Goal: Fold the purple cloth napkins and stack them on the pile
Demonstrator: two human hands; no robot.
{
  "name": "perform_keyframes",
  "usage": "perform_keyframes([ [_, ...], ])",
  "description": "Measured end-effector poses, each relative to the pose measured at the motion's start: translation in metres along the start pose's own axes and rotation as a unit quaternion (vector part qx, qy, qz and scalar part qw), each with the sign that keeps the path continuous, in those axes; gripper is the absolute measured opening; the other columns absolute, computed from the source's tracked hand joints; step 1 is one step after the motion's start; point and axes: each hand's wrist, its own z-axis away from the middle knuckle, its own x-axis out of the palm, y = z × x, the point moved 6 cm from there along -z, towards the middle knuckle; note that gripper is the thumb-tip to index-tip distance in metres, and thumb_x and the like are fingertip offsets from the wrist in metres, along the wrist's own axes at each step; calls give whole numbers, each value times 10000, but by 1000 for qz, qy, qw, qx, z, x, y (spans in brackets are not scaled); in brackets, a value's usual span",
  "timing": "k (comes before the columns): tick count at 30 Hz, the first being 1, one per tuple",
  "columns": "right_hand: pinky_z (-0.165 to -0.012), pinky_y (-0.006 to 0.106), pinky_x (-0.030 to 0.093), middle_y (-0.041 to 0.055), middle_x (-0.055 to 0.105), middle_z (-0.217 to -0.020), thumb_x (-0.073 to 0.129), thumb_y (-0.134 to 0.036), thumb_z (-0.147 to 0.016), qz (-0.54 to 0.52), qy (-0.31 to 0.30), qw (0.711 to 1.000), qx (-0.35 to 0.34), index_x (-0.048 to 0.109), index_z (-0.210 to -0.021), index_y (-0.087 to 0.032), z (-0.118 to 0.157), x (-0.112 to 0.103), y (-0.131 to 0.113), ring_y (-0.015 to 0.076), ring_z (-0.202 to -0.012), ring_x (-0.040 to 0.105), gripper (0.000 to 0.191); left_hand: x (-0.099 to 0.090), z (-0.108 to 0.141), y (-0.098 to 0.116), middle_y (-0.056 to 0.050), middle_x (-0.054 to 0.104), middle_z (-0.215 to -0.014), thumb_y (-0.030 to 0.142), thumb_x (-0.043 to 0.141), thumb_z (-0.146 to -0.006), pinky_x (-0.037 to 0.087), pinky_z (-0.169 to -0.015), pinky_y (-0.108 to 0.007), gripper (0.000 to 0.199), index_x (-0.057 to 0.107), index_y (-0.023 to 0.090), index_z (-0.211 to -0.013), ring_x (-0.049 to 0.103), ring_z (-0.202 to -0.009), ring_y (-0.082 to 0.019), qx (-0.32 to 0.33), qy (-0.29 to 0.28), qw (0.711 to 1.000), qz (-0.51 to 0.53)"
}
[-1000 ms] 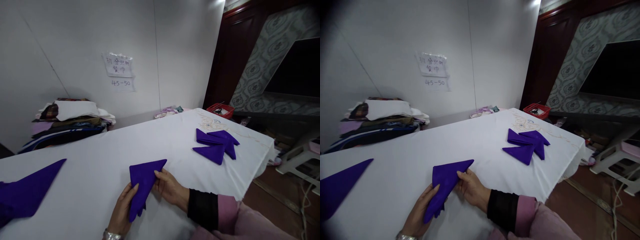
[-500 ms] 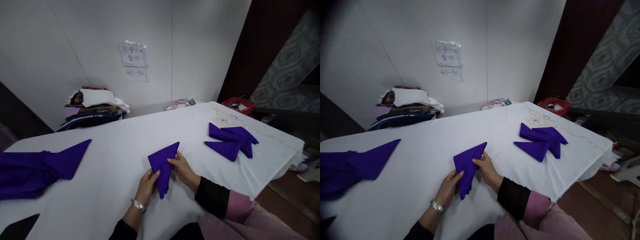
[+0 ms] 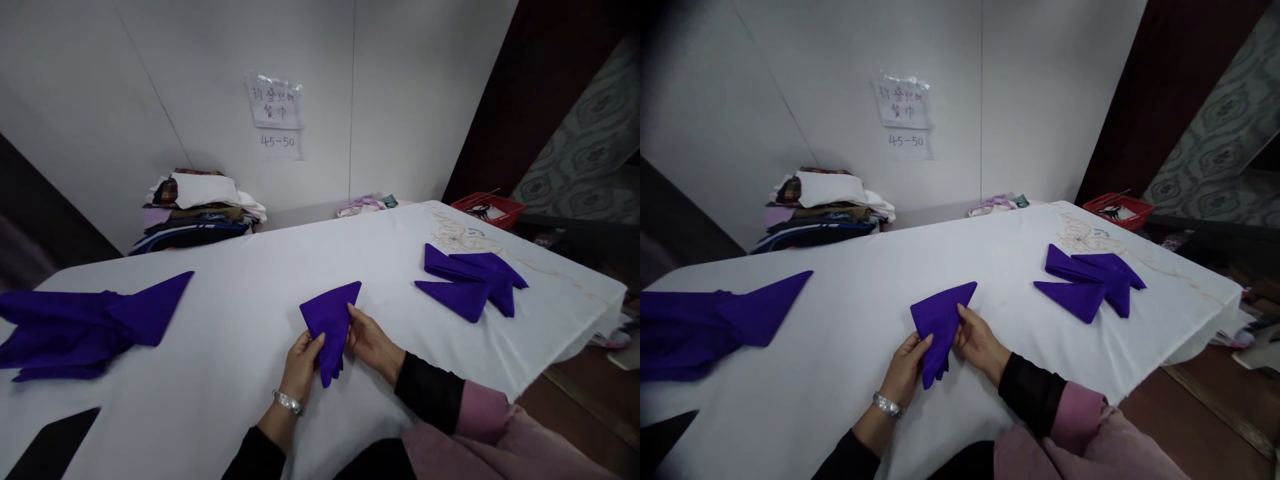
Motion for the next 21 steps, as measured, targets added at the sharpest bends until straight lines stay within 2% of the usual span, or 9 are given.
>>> perform_keyframes([
  [2, -544, 241, 457, 5, 635, -726, 690, -320, -705, 16, -22, 1000, 1, 590, -883, -180, 4, 6, 1, 129, -586, 567, 248, -1, 0, 0, -46, 702, -792, 419, 746, -604, 513, -644, -296, 450, 615, 143, -934, 650, -694, -199, -1, 10, 1000, -16],
  [5, -585, 235, 451, 6, 635, -777, 731, -197, -621, 46, -48, 997, -40, 579, -928, -183, 8, 12, -4, 138, -661, 576, 343, -1, 0, 2, -54, 706, -817, 432, 750, -589, 519, -656, -311, 467, 611, 150, -934, 655, -730, -221, 2, 9, 999, -39],
  [7, -614, 234, 449, 2, 634, -794, 735, -150, -579, 59, -46, 995, -63, 571, -937, -185, 8, 10, -8, 139, -691, 578, 396, 2, 1, 3, -57, 708, -843, 450, 746, -589, 521, -661, -312, 480, 605, 162, -946, 657, -760, -232, -2, -7, 998, -56],
  [11, -607, 237, 439, 0, 643, -821, 713, -126, -559, 100, -39, 992, -67, 555, -999, -194, 1, -3, -25, 149, -708, 589, 472, 5, 4, 1, -58, 706, -777, 511, 717, -606, 520, -630, -311, 545, 585, 166, -1006, 661, -675, -215, -38, -31, 992, -118],
  [14, -641, 254, 447, -4, 647, -816, 688, -113, -548, 133, -12, 986, -100, 561, -988, -191, -11, -23, -58, 148, -704, 593, 464, 3, 4, 2, -92, 706, -817, 534, 709, -596, 526, -671, -327, 567, 606, 148, -998, 668, -689, -217, -43, -25, 988, -145],
  [18, -604, 255, 451, -26, 626, -726, 675, -97, -541, 198, 89, 967, -134, 567, -908, -182, -37, -65, -117, 135, -629, 575, 392, -1, 0, -1, -115, 700, -865, 548, 700, -590, 533, -706, -343, 541, 640, 143, -942, 670, -737, -232, -48, -30, 986, -154],
  [21, -594, 263, 465, -10, 613, -723, 678, -136, -642, 221, 144, 954, -144, 569, -883, -154, -57, -94, -163, 135, -633, 576, 265, -6, -5, -7, -110, 701, -851, 560, 715, -561, 540, -697, -342, 555, 650, 147, -926, 668, -725, -232, -54, -31, 986, -158],
])
